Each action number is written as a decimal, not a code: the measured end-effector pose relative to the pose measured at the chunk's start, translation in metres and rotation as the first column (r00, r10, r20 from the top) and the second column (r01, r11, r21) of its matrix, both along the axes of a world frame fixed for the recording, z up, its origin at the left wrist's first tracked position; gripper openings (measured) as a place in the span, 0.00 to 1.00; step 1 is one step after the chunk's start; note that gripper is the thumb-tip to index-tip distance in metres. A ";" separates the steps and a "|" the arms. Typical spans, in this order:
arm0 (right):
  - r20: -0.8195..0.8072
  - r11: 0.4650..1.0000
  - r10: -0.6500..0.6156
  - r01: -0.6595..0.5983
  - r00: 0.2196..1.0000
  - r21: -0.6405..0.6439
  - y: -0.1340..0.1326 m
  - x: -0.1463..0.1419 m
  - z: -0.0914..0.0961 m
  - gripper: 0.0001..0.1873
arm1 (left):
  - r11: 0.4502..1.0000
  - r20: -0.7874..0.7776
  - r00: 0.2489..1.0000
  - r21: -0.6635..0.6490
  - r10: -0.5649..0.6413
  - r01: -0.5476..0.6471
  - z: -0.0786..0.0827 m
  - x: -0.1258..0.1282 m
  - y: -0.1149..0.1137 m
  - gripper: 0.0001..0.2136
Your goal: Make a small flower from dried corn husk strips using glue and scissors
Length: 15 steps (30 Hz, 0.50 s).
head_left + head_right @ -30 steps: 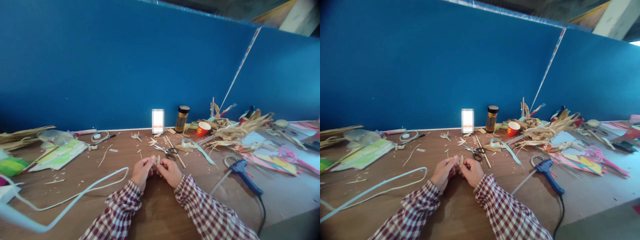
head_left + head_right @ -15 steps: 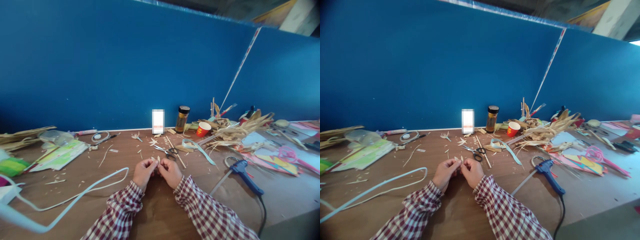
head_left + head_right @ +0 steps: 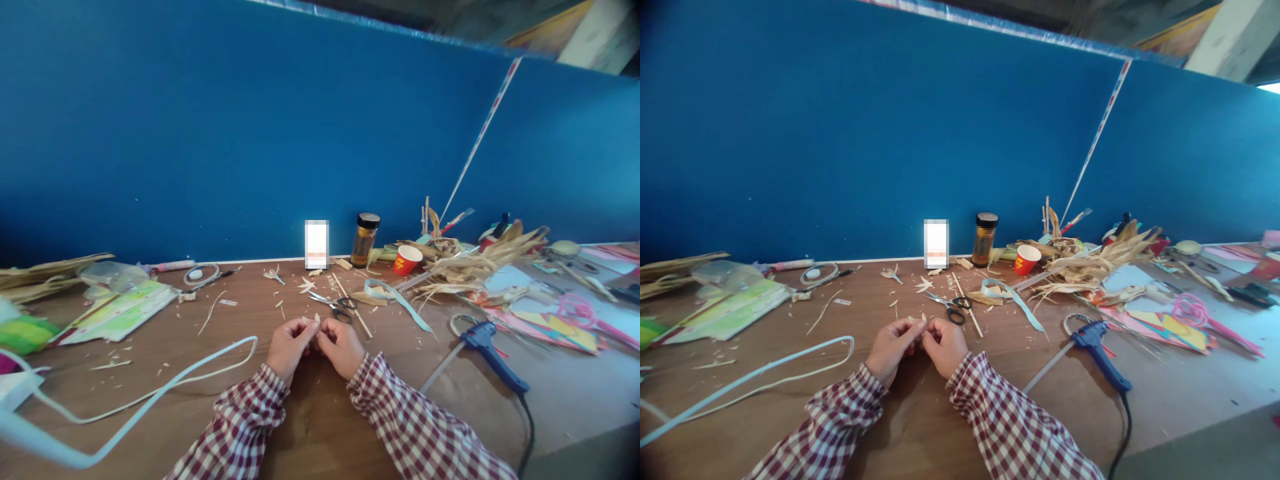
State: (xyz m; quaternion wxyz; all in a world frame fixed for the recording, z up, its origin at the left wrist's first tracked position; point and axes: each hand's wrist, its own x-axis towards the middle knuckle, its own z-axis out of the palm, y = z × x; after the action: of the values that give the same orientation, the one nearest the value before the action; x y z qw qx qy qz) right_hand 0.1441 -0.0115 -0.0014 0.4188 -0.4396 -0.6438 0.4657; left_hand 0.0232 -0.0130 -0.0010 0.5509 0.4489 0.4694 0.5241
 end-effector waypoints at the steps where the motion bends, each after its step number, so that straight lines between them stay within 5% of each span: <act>1: 0.001 1.000 -0.001 0.001 1.000 -0.001 0.000 0.000 0.000 0.09 | 1.000 0.005 1.000 -0.002 0.005 -0.005 -0.001 0.000 0.000 0.12; 15: 0.044 1.000 -0.005 0.004 0.999 0.023 -0.001 0.000 0.002 0.11 | 0.999 -0.015 0.999 -0.019 0.035 -0.036 -0.005 -0.001 0.002 0.15</act>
State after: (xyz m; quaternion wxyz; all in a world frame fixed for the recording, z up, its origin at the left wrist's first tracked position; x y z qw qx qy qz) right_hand 0.1437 -0.0127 0.0006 0.4106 -0.4466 -0.6570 0.4475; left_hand 0.0221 -0.0109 -0.0055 0.5422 0.4392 0.4863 0.5260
